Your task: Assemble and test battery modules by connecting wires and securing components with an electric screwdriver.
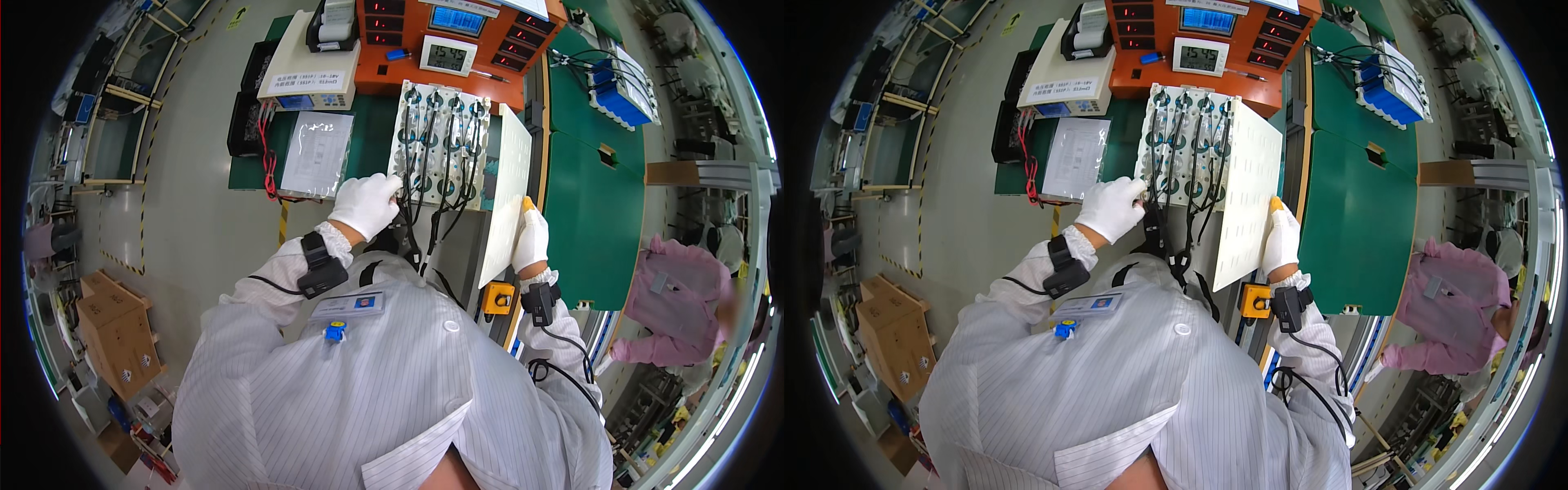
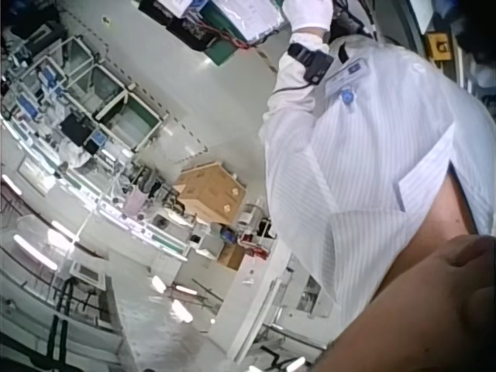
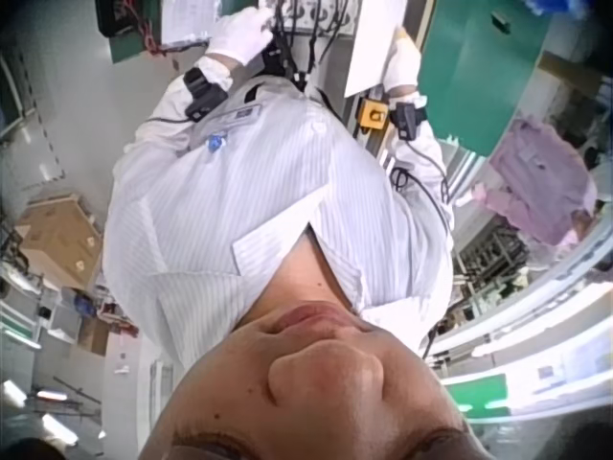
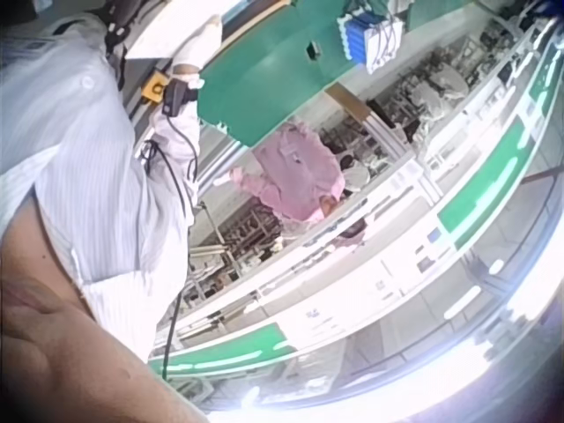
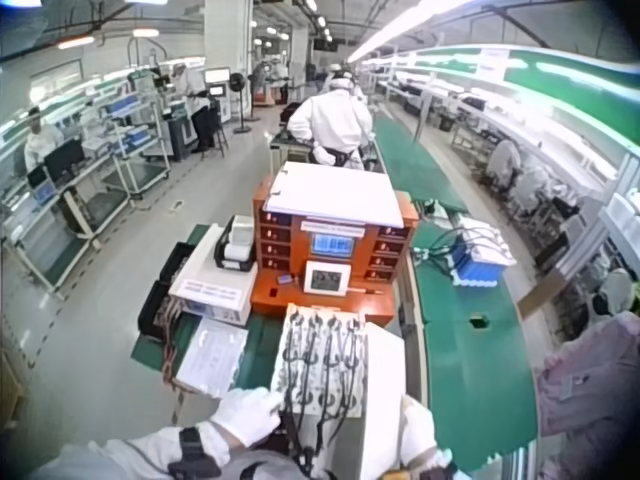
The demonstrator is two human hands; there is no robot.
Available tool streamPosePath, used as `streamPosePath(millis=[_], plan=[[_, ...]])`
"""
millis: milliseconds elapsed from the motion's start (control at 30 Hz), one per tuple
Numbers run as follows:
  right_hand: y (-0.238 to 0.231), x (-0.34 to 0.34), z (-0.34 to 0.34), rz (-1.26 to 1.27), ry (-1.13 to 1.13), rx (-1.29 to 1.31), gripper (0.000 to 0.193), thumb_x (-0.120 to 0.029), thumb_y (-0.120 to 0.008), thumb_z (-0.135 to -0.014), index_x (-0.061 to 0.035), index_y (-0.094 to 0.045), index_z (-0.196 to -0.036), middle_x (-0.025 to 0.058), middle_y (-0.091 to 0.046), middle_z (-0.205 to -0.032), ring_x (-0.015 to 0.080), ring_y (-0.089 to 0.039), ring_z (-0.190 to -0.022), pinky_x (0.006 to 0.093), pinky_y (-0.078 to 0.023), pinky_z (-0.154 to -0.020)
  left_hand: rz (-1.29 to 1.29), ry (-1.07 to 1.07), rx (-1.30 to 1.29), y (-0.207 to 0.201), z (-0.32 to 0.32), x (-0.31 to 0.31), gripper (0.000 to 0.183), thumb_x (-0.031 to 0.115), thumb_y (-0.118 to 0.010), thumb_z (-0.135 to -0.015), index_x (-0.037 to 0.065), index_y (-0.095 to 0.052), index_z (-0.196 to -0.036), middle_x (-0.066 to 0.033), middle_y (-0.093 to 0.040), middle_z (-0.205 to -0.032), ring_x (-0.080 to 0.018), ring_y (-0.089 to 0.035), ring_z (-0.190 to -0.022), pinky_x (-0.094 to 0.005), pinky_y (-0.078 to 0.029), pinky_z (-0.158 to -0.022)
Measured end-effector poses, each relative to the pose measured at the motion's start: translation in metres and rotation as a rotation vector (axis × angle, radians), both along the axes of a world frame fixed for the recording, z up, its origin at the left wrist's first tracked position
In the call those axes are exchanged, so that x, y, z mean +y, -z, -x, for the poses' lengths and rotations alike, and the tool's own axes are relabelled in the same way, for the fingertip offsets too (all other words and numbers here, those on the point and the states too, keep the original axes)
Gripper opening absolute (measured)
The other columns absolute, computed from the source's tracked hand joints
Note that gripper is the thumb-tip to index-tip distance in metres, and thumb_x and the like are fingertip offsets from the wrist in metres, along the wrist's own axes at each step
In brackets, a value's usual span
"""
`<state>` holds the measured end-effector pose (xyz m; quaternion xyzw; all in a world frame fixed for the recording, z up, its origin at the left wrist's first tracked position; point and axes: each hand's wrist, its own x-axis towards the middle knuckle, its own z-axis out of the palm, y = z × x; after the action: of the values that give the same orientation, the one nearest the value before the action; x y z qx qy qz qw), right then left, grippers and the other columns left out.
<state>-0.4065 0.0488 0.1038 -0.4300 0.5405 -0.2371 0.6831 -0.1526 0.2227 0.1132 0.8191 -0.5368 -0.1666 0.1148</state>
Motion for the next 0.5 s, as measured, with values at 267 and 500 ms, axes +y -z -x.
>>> streamPosePath(millis=[267,500], plan=[[0.020,-0.013,-0.014,0.159,-0.050,0.005,0.038,-0.017,-0.045,-0.099,0.0045,-0.050,-0.130,0.0127,-0.063,-0.117,0.0177,-0.062,-0.102,0.0280,-0.049,-0.089,0.319,0.020,0.448,-0.034,-0.002,-0.019,0.040,0.036,-0.065,-0.086,0.005,-0.064,-0.112,-0.0135,-0.064,-0.087,-0.0311,-0.063,-0.077,-0.0398,-0.050,-0.069],[0.015,-0.003,-0.063,0.366,-0.119,-0.041,0.054,-0.007,-0.052,-0.096,0.0048,-0.031,-0.145,0.0147,-0.053,-0.132,0.0177,-0.052,-0.117,0.0266,-0.039,-0.100,0.505,-0.240,0.504,-0.002,0.006,-0.039,0.038,0.026,-0.065,-0.086,-0.001,-0.062,-0.112,-0.0190,-0.063,-0.097,-0.0349,-0.061,-0.087,-0.0402,-0.049,-0.078]])
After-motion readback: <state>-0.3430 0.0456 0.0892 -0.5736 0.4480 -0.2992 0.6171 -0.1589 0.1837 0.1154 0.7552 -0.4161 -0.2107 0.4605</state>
